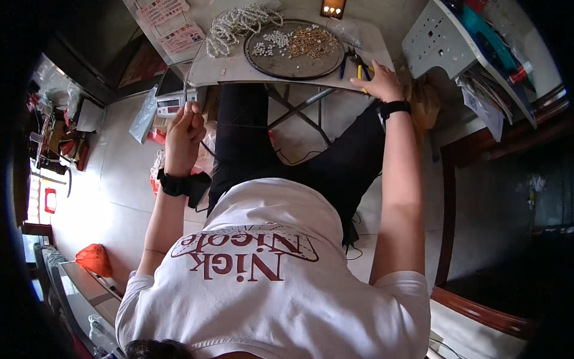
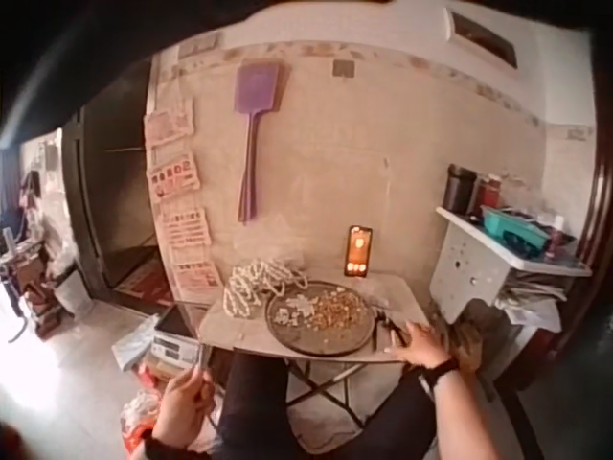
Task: Assembling a pearl necklace by stringing beads and using pliers to attach hardware.
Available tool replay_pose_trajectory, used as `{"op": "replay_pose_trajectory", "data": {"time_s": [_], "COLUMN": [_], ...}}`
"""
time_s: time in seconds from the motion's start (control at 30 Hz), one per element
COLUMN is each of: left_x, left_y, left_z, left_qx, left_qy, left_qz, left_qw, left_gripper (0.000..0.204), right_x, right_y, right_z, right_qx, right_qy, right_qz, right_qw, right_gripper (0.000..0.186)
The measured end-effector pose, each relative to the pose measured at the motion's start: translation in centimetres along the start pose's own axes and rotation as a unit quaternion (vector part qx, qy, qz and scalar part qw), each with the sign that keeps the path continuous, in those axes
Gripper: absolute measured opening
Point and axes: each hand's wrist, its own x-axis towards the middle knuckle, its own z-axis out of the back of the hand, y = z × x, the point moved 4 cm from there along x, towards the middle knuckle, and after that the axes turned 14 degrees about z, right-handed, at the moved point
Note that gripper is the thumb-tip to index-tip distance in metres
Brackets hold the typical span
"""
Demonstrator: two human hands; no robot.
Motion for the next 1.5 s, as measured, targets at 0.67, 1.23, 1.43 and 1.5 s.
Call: {"op": "replay_pose_trajectory", "data": {"time_s": [0.67,1.23,1.43,1.5], "left_x": [-1.4,-0.3,0.6,0.3], "left_y": [-1.9,-0.8,-1.6,-2.1], "left_z": [-2.2,-0.5,0.2,0.0], "left_qx": [0.379,0.28,-0.084,-0.114], "left_qy": [-0.18,-0.159,0.021,0.056], "left_qz": [-0.285,-0.206,-0.04,-0.03], "left_qw": [0.862,0.924,0.995,0.991], "left_gripper": [0.016,0.023,0.016,0.014], "right_x": [-10.5,-5.2,0.7,0.8], "right_y": [29.0,18.7,5.5,6.4], "right_z": [7.7,4.7,0.3,0.6], "right_qx": [0.879,0.679,-0.017,-0.068], "right_qy": [0.399,0.01,0.019,-0.124], "right_qz": [-0.037,0.01,-0.176,-0.094], "right_qw": [0.258,0.734,0.984,0.985], "right_gripper": [0.04,0.032,0.054,0.053]}}
